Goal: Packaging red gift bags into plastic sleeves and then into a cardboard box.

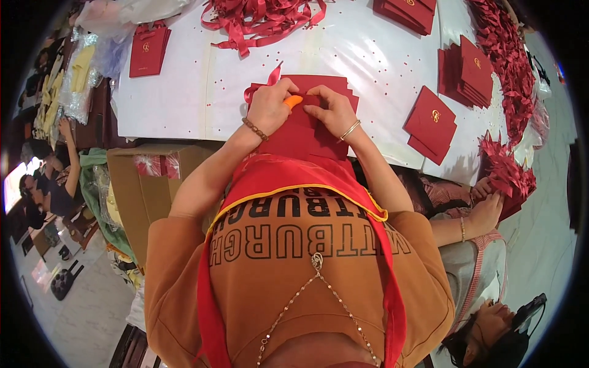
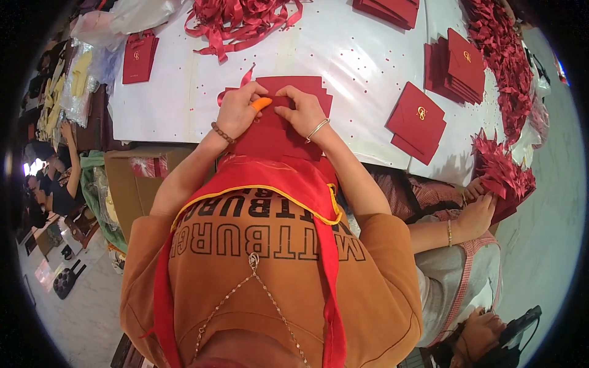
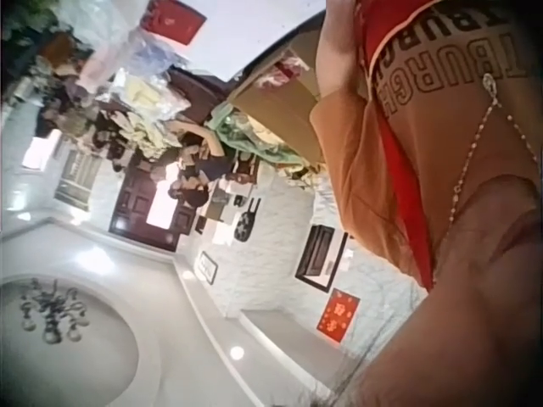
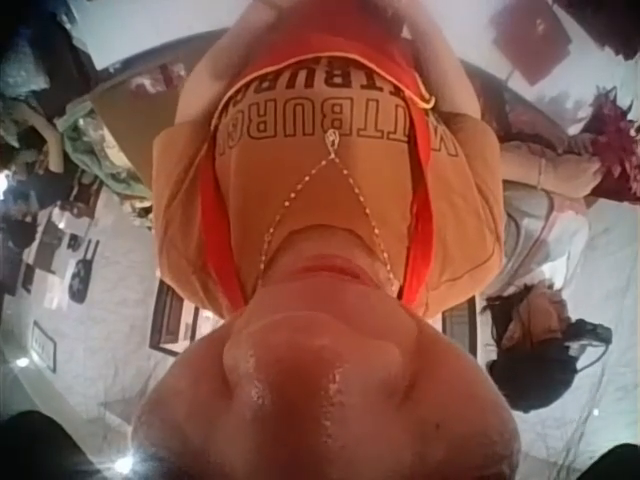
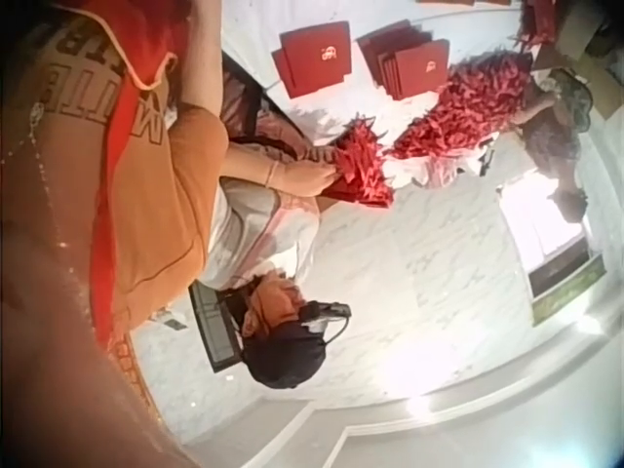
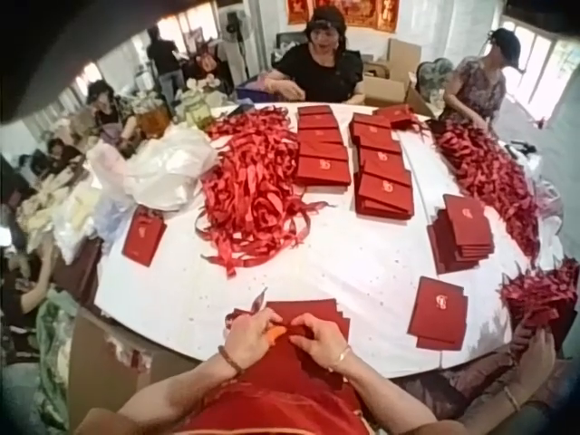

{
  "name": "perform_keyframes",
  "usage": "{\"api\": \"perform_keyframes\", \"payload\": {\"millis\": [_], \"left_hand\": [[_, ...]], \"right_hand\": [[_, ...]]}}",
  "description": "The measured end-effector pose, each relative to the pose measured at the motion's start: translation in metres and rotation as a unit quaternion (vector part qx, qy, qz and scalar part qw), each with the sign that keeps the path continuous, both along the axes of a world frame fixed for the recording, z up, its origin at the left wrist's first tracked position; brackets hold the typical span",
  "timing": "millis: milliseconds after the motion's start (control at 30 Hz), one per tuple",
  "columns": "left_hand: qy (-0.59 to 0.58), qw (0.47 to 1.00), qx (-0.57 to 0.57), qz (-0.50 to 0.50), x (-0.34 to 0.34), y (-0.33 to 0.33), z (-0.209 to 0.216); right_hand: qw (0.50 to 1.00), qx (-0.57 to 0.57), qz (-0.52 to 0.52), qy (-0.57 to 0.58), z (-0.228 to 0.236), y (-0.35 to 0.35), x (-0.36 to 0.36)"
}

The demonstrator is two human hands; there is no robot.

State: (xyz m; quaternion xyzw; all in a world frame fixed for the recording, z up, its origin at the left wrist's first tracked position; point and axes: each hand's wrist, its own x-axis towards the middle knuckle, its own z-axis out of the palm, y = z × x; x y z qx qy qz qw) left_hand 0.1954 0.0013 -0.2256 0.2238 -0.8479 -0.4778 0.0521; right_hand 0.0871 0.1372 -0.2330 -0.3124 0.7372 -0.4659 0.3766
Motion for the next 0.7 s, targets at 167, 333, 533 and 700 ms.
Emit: {"api": "perform_keyframes", "payload": {"millis": [167,333,533,700], "left_hand": [[-0.095,0.964,-0.197,-0.151,-0.007,-0.024,0.044],[-0.094,0.914,-0.259,-0.296,0.014,-0.055,0.044],[0.039,0.905,-0.349,-0.24,0.041,-0.05,0.027],[0.001,0.864,-0.401,-0.303,0.064,-0.018,0.028]], "right_hand": [[0.997,-0.067,0.004,0.044,-0.01,0.003,0.004],[0.999,-0.013,-0.026,-0.031,-0.015,0.005,0.002],[0.999,-0.038,-0.026,-0.028,-0.023,0.004,0.001],[1.0,0.004,-0.021,-0.003,-0.007,-0.001,0.002]]}}
